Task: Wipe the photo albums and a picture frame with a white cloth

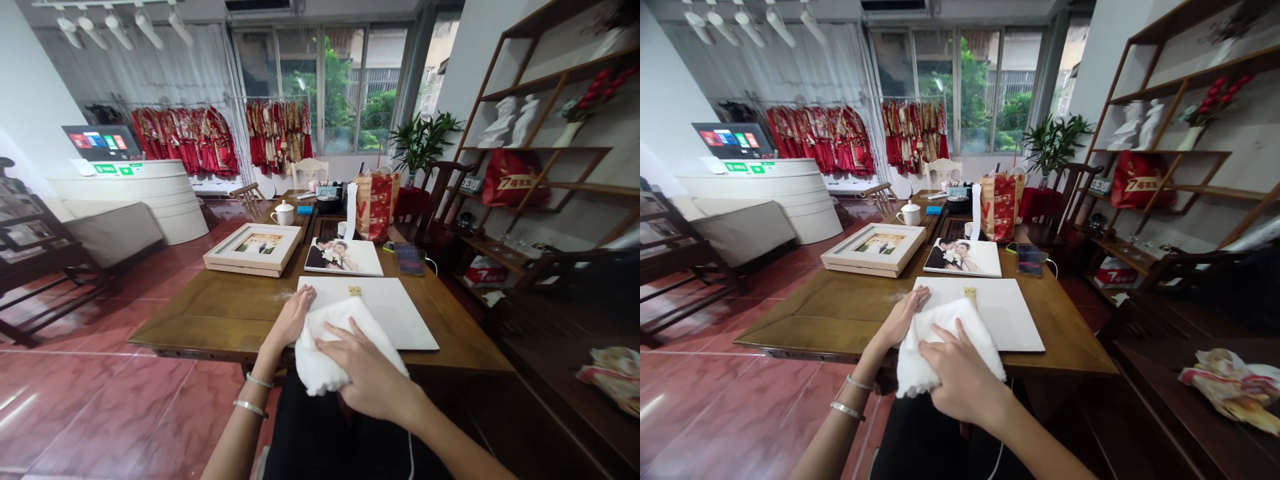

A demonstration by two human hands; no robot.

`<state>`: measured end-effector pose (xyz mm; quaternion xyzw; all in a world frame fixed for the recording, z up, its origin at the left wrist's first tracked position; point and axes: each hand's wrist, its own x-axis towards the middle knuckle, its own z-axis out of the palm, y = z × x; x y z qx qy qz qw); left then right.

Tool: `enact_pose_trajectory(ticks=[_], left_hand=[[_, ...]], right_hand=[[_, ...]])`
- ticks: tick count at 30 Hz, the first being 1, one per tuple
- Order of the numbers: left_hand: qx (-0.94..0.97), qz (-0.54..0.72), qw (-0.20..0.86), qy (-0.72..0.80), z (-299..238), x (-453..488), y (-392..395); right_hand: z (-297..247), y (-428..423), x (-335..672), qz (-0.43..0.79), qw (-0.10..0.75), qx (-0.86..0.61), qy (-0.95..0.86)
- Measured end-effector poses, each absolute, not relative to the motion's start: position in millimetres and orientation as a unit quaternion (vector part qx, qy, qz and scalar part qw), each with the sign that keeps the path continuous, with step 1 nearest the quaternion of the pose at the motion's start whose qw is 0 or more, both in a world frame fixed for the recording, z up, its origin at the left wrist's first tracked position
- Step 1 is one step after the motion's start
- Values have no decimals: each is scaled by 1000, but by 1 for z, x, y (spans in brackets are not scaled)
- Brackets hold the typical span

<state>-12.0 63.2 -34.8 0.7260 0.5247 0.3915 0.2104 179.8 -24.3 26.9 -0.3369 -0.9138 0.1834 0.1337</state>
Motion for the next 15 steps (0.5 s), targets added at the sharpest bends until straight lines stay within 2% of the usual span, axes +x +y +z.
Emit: enact_pose_trajectory(ticks=[7,15], left_hand=[[766,365,159,504,-30,-11,61],[768,372,162,496,-35,-13,62]], right_hand=[[35,16,217,125,108,-451,-877],[34,79,179,110,143,-548,-817]])
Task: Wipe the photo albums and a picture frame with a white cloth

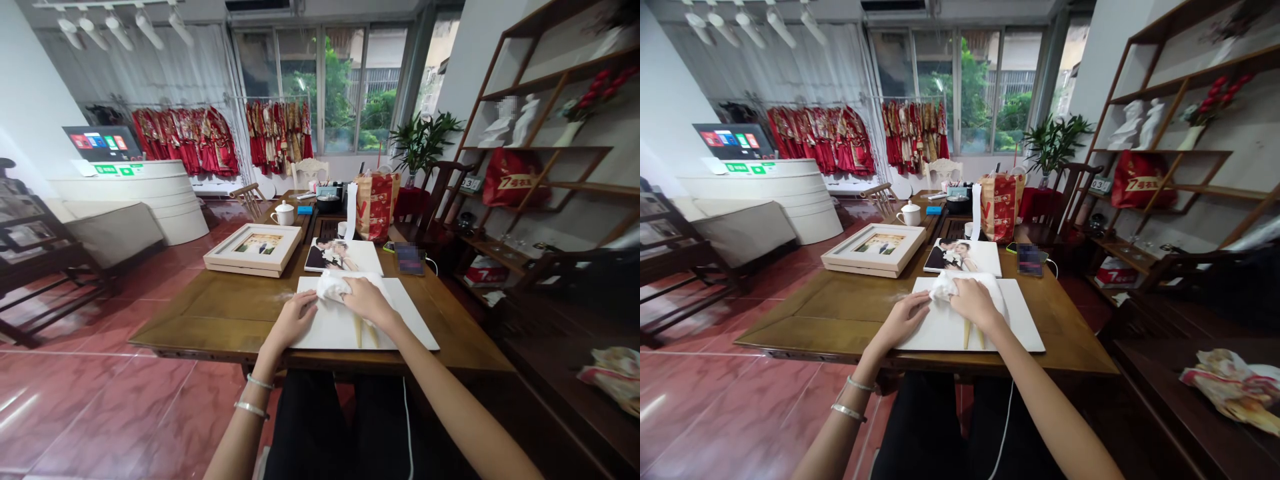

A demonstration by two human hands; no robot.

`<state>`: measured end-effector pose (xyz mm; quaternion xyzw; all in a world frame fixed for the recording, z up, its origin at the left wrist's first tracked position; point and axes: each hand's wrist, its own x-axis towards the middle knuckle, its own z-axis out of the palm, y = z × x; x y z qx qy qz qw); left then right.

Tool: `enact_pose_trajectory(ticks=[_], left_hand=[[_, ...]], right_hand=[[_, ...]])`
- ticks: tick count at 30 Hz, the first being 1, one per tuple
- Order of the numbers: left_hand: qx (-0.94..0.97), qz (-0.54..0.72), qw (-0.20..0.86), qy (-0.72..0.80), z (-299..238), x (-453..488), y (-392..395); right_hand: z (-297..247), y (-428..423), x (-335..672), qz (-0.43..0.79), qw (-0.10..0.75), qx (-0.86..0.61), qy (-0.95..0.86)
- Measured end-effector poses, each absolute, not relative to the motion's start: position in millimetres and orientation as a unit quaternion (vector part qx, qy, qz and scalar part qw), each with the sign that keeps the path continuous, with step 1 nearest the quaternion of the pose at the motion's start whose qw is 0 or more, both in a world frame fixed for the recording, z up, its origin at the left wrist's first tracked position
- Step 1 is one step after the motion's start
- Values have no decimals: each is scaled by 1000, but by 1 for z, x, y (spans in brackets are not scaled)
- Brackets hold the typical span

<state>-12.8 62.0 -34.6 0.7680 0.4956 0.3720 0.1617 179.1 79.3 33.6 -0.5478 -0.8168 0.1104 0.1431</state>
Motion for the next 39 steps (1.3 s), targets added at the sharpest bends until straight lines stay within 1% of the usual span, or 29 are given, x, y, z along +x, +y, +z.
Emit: enact_pose_trajectory(ticks=[4,9,14,20,24,29,34,39], left_hand=[[772,368,162,493,-34,-13,62],[777,363,151,492,-30,-13,61],[778,357,147,495,-30,-12,61],[774,370,167,486,-29,-11,60],[766,380,166,492,-30,-12,60],[761,383,161,498,-36,-13,64],[764,367,172,503,-43,-16,68],[766,355,172,508,-43,-16,67]], right_hand=[[35,103,150,115,150,-545,-817],[32,115,124,126,153,-502,-842],[30,105,143,114,154,-494,-848],[20,82,178,66,152,-519,-838],[13,77,176,49,144,-524,-838],[11,72,160,44,118,-492,-862],[15,32,165,38,93,-448,-888],[22,-31,184,82,73,-412,-905]])
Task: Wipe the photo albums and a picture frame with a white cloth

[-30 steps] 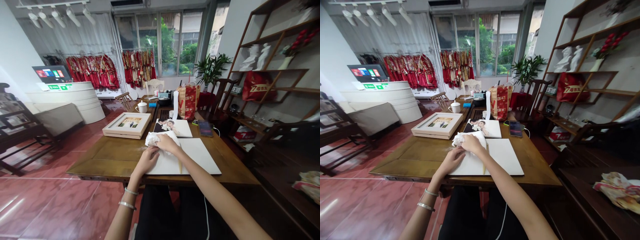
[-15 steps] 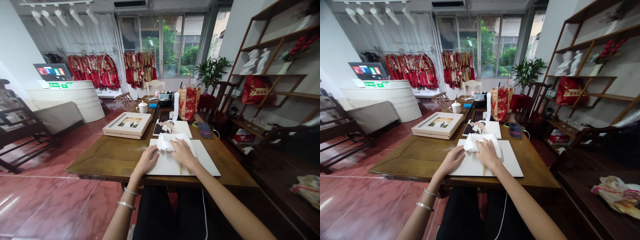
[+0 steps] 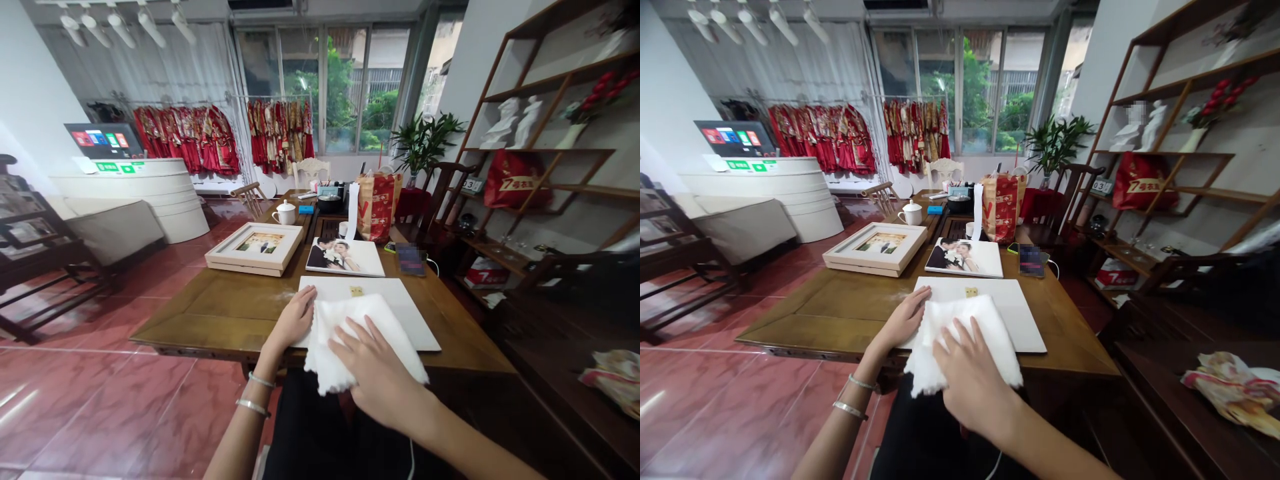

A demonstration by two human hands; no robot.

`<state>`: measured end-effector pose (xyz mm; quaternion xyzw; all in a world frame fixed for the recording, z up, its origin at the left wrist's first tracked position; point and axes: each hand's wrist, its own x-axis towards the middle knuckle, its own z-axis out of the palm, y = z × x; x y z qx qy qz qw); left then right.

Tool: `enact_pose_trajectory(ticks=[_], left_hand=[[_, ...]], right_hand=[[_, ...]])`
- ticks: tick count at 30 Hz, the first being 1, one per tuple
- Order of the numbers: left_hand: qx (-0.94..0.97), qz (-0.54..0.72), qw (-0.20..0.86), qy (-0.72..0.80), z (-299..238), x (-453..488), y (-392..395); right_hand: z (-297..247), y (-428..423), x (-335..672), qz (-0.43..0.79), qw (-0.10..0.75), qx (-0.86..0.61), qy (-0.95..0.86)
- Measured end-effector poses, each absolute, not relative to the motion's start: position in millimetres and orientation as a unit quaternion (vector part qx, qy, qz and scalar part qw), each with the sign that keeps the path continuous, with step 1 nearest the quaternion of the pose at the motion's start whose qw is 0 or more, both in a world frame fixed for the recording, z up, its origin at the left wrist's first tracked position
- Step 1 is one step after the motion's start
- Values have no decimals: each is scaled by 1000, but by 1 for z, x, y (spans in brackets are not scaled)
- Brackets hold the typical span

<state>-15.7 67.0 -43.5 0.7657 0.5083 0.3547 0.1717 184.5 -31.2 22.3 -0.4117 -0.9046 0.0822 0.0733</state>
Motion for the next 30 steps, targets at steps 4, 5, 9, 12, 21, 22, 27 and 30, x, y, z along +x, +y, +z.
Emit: enact_pose_trajectory(ticks=[4,5,9,12,21,22,27,30], left_hand=[[769,339,175,513,-42,-14,66],[770,334,175,515,-41,-14,65],[774,313,171,523,-38,-14,64],[775,305,167,528,-36,-13,63],[779,298,157,530,-36,-13,63],[780,296,158,529,-36,-13,63],[779,305,158,524,-36,-13,64],[779,310,156,522,-37,-13,64]], right_hand=[[21,-42,189,84,68,-427,-898],[19,-36,188,77,72,-435,-894],[12,15,183,46,90,-479,-872],[12,54,182,56,83,-523,-847],[10,41,207,101,101,-456,-879],[9,29,210,101,102,-446,-884],[6,-27,218,107,96,-414,-899],[5,-35,218,112,105,-417,-896]])
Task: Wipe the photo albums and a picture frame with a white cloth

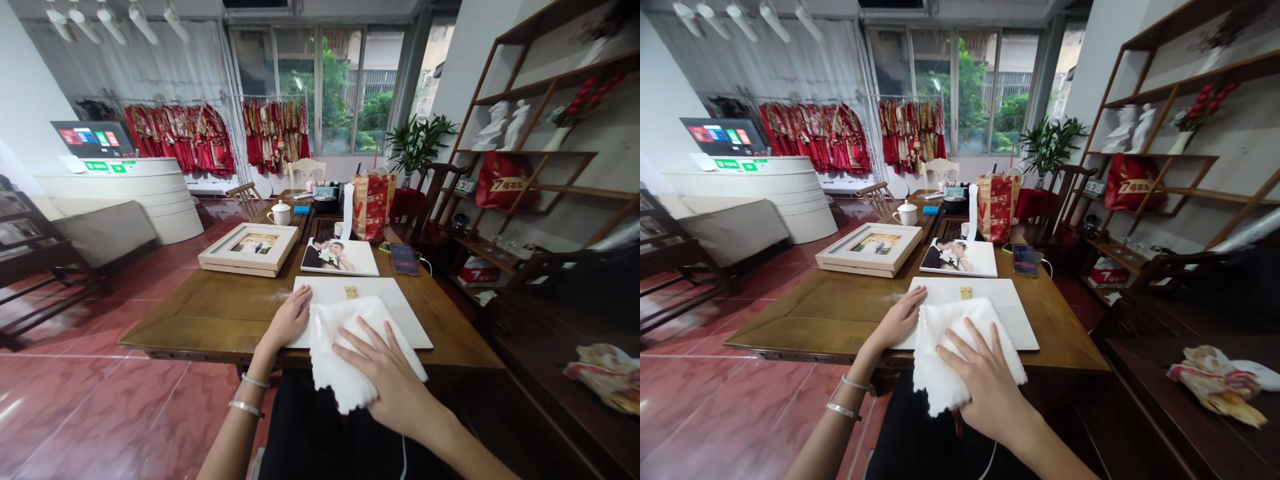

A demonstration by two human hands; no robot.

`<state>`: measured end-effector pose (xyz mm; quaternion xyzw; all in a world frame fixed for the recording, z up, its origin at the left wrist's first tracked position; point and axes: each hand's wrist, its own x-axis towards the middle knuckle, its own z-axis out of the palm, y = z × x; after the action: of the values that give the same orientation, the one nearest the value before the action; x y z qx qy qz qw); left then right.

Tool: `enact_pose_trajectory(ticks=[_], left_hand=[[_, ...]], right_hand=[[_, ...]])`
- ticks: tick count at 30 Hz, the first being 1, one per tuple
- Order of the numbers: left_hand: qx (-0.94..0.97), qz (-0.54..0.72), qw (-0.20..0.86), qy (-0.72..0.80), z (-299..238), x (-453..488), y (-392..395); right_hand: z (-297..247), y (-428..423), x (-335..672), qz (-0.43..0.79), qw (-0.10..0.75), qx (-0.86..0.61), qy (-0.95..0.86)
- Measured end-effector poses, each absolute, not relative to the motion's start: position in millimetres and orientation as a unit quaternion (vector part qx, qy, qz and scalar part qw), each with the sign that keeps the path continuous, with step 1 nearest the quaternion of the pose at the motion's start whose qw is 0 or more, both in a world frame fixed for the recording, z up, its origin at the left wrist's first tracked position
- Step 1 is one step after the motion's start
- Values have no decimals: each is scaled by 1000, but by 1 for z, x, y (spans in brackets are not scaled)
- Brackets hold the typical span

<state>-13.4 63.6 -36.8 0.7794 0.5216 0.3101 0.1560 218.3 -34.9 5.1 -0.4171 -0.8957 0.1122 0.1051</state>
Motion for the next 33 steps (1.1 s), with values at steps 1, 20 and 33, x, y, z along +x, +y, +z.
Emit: enact_pose_trajectory(ticks=[1,20,33], left_hand=[[780,311,155,521,-37,-13,64],[778,305,156,527,-36,-13,63],[784,289,145,530,-36,-13,62]], right_hand=[[5,-33,218,117,111,-422,-892],[-2,55,255,89,150,-554,-814],[0,-10,297,118,114,-519,-839]])
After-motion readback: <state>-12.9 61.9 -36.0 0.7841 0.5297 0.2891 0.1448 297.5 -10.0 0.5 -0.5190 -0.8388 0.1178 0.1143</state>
